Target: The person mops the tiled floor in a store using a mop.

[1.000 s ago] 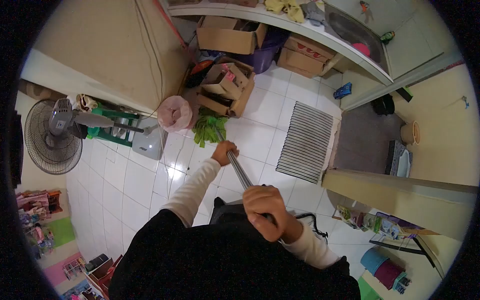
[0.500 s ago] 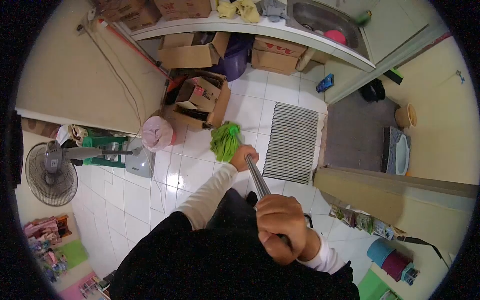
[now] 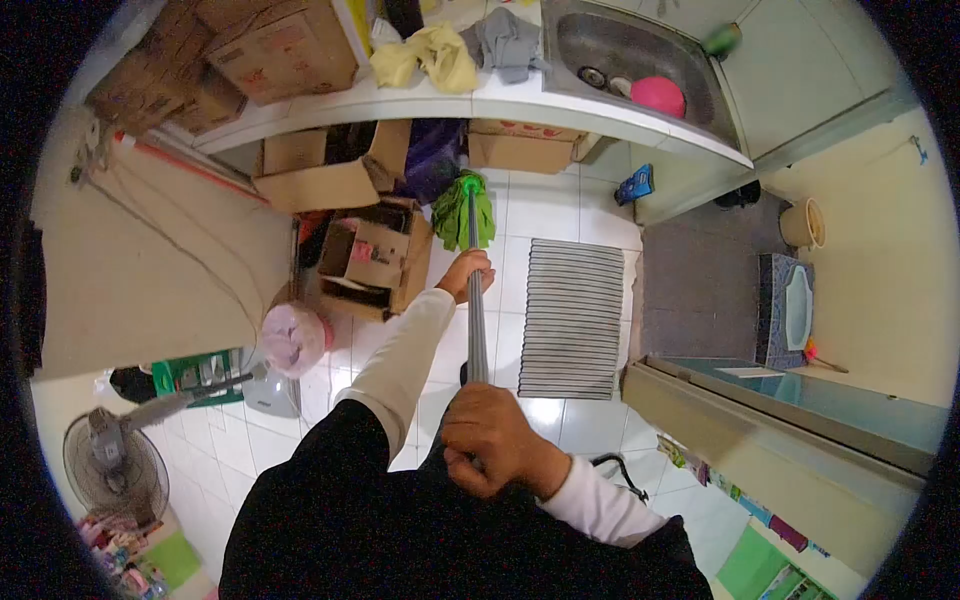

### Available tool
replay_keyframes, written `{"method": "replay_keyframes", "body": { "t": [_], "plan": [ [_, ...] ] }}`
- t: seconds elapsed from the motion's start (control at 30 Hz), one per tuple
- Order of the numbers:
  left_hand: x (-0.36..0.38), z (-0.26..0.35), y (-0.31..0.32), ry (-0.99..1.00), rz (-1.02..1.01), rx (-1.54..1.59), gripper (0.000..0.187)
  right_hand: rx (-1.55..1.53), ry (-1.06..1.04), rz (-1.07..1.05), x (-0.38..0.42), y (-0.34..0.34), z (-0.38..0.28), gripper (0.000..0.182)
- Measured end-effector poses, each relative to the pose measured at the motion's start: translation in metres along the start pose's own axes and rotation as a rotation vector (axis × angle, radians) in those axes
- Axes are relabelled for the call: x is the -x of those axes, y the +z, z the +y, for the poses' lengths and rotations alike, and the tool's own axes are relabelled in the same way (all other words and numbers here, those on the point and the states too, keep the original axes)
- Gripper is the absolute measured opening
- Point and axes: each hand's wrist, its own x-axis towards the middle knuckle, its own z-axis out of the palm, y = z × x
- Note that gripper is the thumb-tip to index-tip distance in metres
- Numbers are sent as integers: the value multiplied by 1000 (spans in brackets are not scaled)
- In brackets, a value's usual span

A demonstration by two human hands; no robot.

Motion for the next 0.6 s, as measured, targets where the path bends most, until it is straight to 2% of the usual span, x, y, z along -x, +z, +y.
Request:
{"method": "replay_keyframes", "body": {
  "t": [0.07, 0.17, 0.2, 0.3, 0.33, 0.43, 0.53, 0.57, 0.6],
  "plan": [
    [-25, -22, -9, 73, -11, 7, 22, -1, -18, 16, -16, -9, 22, 20],
    [-66, -12, -11, -32, 21, 35, 24, -49, -33, 69, -40, -49, 36, 18],
    [-72, -13, -11, -8, -2, -8, 24, -56, -33, 122, -43, -49, 38, 18],
    [-78, 5, -1, -111, -30, 100, 22, -30, 84, 149, -50, -80, 12, 19],
    [-77, 18, 1, -55, -36, 62, 20, -13, 98, 174, -53, -86, -4, 16],
    [-83, 61, 7, -72, -89, 195, 23, -93, 161, 311, -58, -105, -41, 13],
    [-102, 63, 28, -6, -145, 185, 24, -54, 102, 319, -45, -120, -47, 13],
    [-80, 54, 42, -74, -233, 211, 23, -43, 85, 319, -40, -123, -47, 13],
    [-86, 54, 44, 6, -224, 181, 22, -29, 84, 300, -36, -124, -46, 14]
  ]
}}
